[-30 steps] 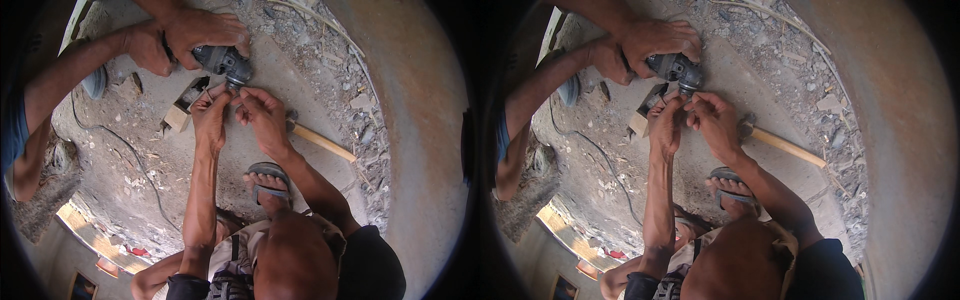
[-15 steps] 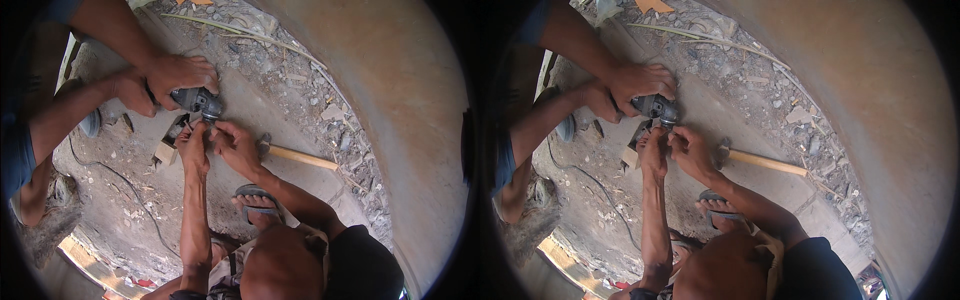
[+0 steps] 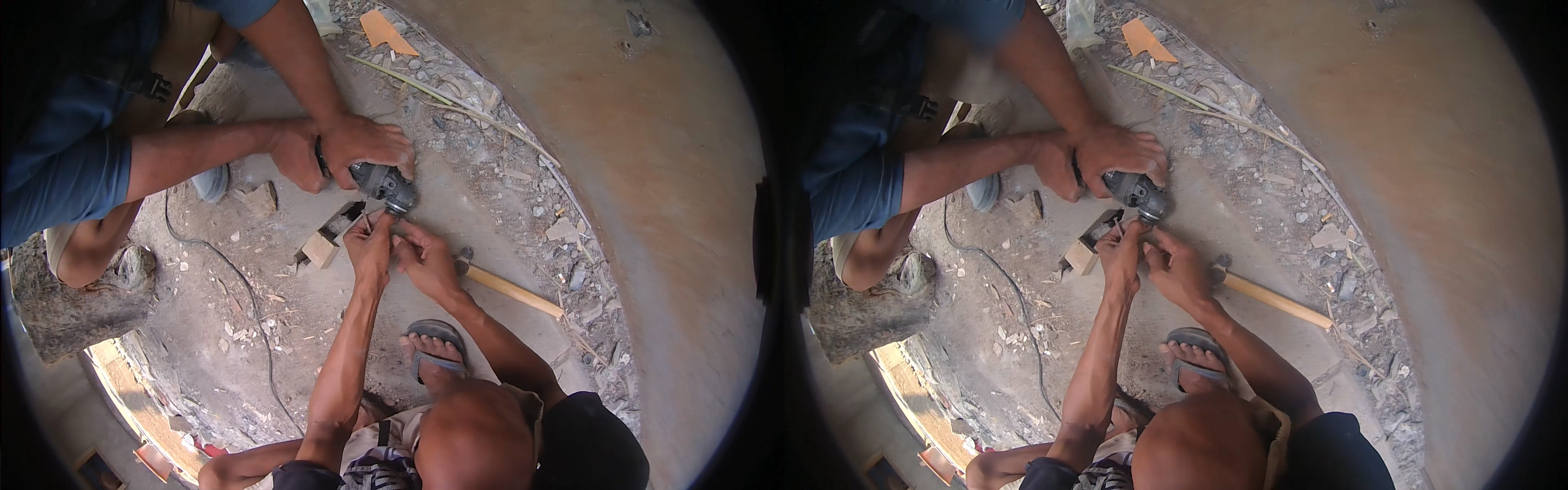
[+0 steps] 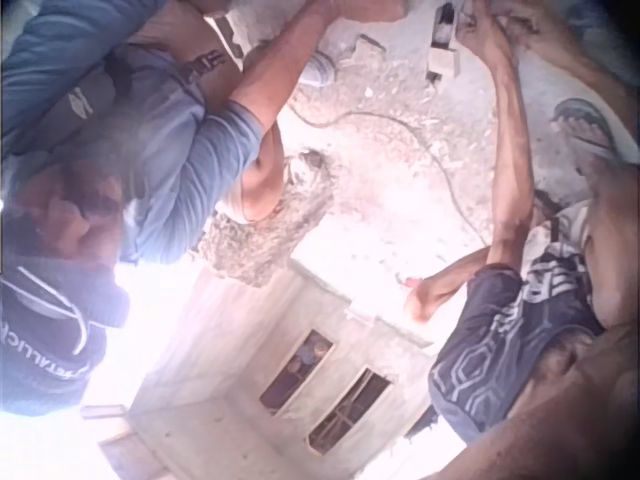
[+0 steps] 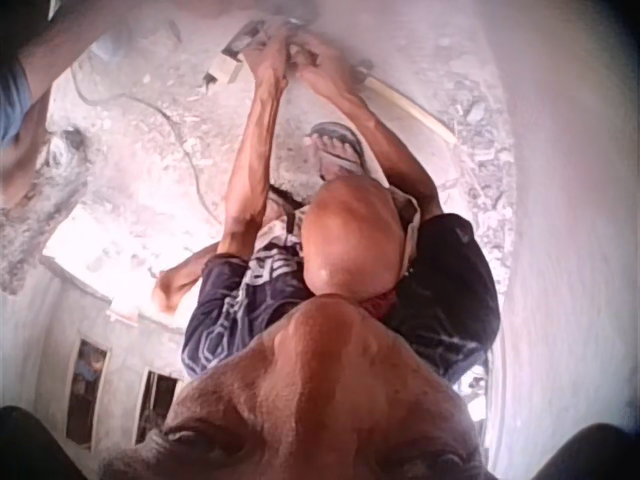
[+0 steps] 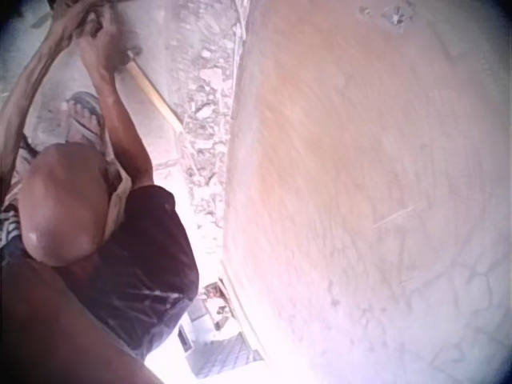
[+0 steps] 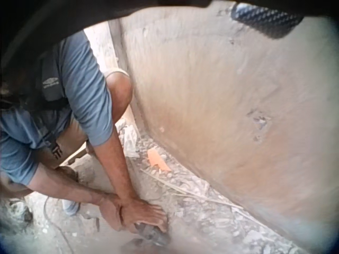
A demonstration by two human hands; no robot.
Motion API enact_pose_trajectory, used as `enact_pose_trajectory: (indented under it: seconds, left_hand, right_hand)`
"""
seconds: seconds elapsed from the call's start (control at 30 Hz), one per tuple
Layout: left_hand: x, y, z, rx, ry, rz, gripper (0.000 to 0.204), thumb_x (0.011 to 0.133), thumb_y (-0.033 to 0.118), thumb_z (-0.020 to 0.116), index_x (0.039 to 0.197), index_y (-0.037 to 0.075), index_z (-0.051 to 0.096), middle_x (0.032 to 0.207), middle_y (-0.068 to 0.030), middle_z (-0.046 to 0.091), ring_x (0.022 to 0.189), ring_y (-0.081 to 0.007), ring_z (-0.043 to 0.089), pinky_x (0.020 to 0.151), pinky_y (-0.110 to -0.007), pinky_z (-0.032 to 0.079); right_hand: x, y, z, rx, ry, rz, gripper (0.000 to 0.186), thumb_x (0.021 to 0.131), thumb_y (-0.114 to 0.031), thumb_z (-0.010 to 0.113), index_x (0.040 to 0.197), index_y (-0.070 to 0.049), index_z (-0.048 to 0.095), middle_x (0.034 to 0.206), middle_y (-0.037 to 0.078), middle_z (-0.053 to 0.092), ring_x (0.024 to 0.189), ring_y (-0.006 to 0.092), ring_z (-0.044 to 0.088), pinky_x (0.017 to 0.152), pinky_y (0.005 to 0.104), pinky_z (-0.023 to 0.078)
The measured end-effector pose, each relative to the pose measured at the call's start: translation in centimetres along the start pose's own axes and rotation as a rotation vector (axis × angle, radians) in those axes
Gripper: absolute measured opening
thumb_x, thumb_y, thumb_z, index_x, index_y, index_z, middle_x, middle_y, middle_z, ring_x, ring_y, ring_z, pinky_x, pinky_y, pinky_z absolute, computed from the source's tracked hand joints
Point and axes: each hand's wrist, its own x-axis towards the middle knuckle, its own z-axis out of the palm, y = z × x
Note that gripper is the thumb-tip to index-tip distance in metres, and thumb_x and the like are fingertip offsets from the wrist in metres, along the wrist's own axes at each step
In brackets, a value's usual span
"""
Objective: The person uses a hammer to tap a small metal component held by another person against a power tool. They then use a wrench to tighten a nut on the tool while the other person holds it steady.
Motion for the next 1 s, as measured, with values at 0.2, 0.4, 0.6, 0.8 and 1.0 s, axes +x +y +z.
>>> enact_pose_trajectory:
  seconds: [0.2, 0.4, 0.6, 0.8, 1.0]
  left_hand:
    - [0.4, -1.7, -0.9, 0.045, 0.024, 0.097, 0.020, 0.088, 0.014, 0.073, 0.101, -0.001, 0.076, 0.088, -0.0011, 0.072, 0.074, -0.0065, 0.058, 0.069, -0.023, 0.043]
    - [0.3, -1.8, 0.5, -0.003, 0.022, 0.115, 0.019, 0.087, 0.011, 0.075, 0.101, -0.002, 0.075, 0.085, 0.0013, 0.070, 0.069, -0.0033, 0.052, 0.063, -0.020, 0.040]
    - [-0.1, -1.9, -0.5, -0.012, 0.018, 0.161, 0.020, 0.089, 0.012, 0.074, 0.103, -0.003, 0.073, 0.086, 0.0019, 0.070, 0.068, -0.0025, 0.051, 0.061, -0.019, 0.039]
    - [-2.3, -3.1, -0.1, 0.123, 0.038, 0.226, 0.031, 0.098, 0.022, 0.068, 0.117, -0.002, 0.070, 0.099, -0.0047, 0.071, 0.087, -0.0101, 0.061, 0.079, -0.025, 0.047]
    - [-3.7, -6.6, -1.6, 0.189, 0.062, 0.383, 0.035, 0.106, 0.024, 0.055, 0.120, -0.007, 0.066, 0.120, -0.0171, 0.064, 0.110, -0.0222, 0.059, 0.097, -0.035, 0.045]
  right_hand:
    - [3.2, -1.4, -4.4, -0.261, 0.261, -0.281, 0.027, 0.100, -0.011, 0.062, 0.121, 0.006, 0.066, 0.088, 0.011, 0.072, 0.062, 0.0128, 0.061, 0.058, 0.0276, 0.049]
    - [12.3, -4.3, -10.7, -0.880, 0.347, -0.651, 0.021, 0.090, 0.000, 0.062, 0.108, 0.003, 0.072, 0.097, 0.019, 0.063, 0.095, 0.0376, 0.060, 0.085, 0.0448, 0.048]
    - [15.0, -3.7, -9.3, -1.019, 0.288, -0.664, 0.016, 0.087, -0.002, 0.065, 0.100, 0.004, 0.071, 0.102, 0.020, 0.061, 0.103, 0.0382, 0.056, 0.089, 0.0466, 0.046]
    - [12.8, -3.0, -10.5, -1.005, 0.286, -0.664, 0.020, 0.084, -0.002, 0.067, 0.103, 0.004, 0.070, 0.094, 0.022, 0.062, 0.095, 0.0402, 0.059, 0.085, 0.0480, 0.047]
    - [6.4, -5.3, -7.1, -0.797, 0.118, -0.773, 0.018, 0.085, -0.003, 0.068, 0.102, 0.001, 0.073, 0.083, 0.019, 0.065, 0.079, 0.0346, 0.063, 0.074, 0.0452, 0.049]
